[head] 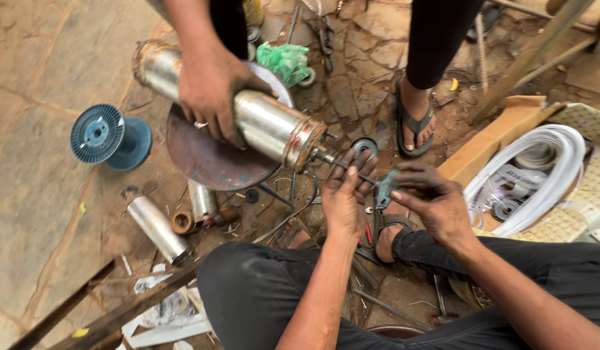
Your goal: The person uses a hammer and pliers to work on a metal cylinder held by another person. They repeatedly strike the cylinder and manipulate its end with tools while seated on the ground.
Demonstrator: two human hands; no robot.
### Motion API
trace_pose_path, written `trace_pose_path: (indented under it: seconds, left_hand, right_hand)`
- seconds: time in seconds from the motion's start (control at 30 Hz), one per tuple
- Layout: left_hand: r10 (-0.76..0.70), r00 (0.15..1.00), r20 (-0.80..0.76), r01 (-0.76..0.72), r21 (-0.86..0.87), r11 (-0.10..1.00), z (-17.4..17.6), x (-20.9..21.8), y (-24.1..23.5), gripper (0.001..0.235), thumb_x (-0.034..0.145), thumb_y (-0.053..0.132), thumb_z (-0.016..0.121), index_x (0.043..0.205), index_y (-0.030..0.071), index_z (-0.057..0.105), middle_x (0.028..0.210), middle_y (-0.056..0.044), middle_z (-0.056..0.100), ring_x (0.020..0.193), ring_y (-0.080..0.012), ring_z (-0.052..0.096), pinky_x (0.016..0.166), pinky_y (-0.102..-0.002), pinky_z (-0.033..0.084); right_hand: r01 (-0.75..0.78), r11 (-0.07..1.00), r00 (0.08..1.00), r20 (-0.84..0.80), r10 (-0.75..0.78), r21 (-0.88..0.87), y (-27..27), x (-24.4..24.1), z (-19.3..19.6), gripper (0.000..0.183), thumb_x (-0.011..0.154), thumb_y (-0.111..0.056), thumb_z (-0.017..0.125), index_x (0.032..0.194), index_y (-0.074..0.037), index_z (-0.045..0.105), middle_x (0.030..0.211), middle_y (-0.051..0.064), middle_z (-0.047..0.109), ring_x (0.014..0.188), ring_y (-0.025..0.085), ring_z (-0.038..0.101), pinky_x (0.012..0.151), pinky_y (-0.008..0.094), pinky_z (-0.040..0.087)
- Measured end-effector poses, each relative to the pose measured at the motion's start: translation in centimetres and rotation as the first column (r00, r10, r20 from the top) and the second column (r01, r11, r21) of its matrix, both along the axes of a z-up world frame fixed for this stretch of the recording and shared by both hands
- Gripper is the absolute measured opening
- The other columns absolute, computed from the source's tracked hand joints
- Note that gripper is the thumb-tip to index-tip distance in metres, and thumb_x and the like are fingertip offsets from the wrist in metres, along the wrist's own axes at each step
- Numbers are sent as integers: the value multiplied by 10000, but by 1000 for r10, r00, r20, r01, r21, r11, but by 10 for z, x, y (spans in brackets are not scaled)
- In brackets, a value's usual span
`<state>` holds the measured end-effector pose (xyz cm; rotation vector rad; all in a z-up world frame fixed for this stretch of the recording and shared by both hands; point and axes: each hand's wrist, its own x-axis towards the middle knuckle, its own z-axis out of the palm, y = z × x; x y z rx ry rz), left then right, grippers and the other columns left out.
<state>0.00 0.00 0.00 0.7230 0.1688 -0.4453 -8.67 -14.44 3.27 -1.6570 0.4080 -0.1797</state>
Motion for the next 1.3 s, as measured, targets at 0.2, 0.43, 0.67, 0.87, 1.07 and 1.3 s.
trace_pose_path:
  seconds: [0.2,0.43,0.67,0.87,1.07,1.3]
  left_hand:
    - [-44,997,-63,57,231,971,7,2,-1,385,1000,143,647,1338,-38,619,1185,-215,726,1067,-313,721,811,-364,535]
    - [-100,994,-49,102,46,994,13,-2,1,363,1004,129,577,1334,-20,603,1203,-198,728,1086,-280,739,938,-371,626]
    - [-159,986,50,138,288,947,36,-41,23,338,1006,109,576,1308,-33,625,1149,-165,754,1026,-246,760,922,-368,629]
    - [-137,990,5,128,328,936,46,-27,47,363,975,112,634,1304,-41,644,1027,-186,771,909,-266,768,814,-373,643]
    - [-75,997,18,68,246,967,45,-14,43,383,945,117,664,1285,-60,650,1008,-209,766,884,-274,775,794,-397,634]
    - [29,999,-22,-26,155,988,34,-13,35,387,948,91,704,1284,-88,637,1052,-230,747,943,-303,754,788,-395,640]
  right_hand:
    - [181,847,867,487,103,-500,7,-13,-1,104,961,-206,695,905,-139,639,1165,102,672,1019,203,731,823,272,637]
    - [-29,941,939,-314,141,336,-2,-1,-23,414,912,-332,641,1202,-38,642,1065,135,742,920,205,737,853,349,602]
    - [0,807,841,-437,319,590,-1,-15,-26,350,902,-230,711,1106,52,668,912,197,752,738,248,704,684,351,588]
    - [-21,638,932,-216,291,770,24,-18,-15,316,899,-205,684,1130,7,650,902,109,742,745,184,716,633,294,594]
    - [-21,523,946,-153,286,852,30,-12,-7,339,947,-247,677,1115,44,629,909,136,736,761,215,729,671,301,596]
    - [-8,942,973,217,85,-335,43,-17,21,445,913,-220,732,1262,12,582,1180,149,635,1111,227,658,988,344,533]
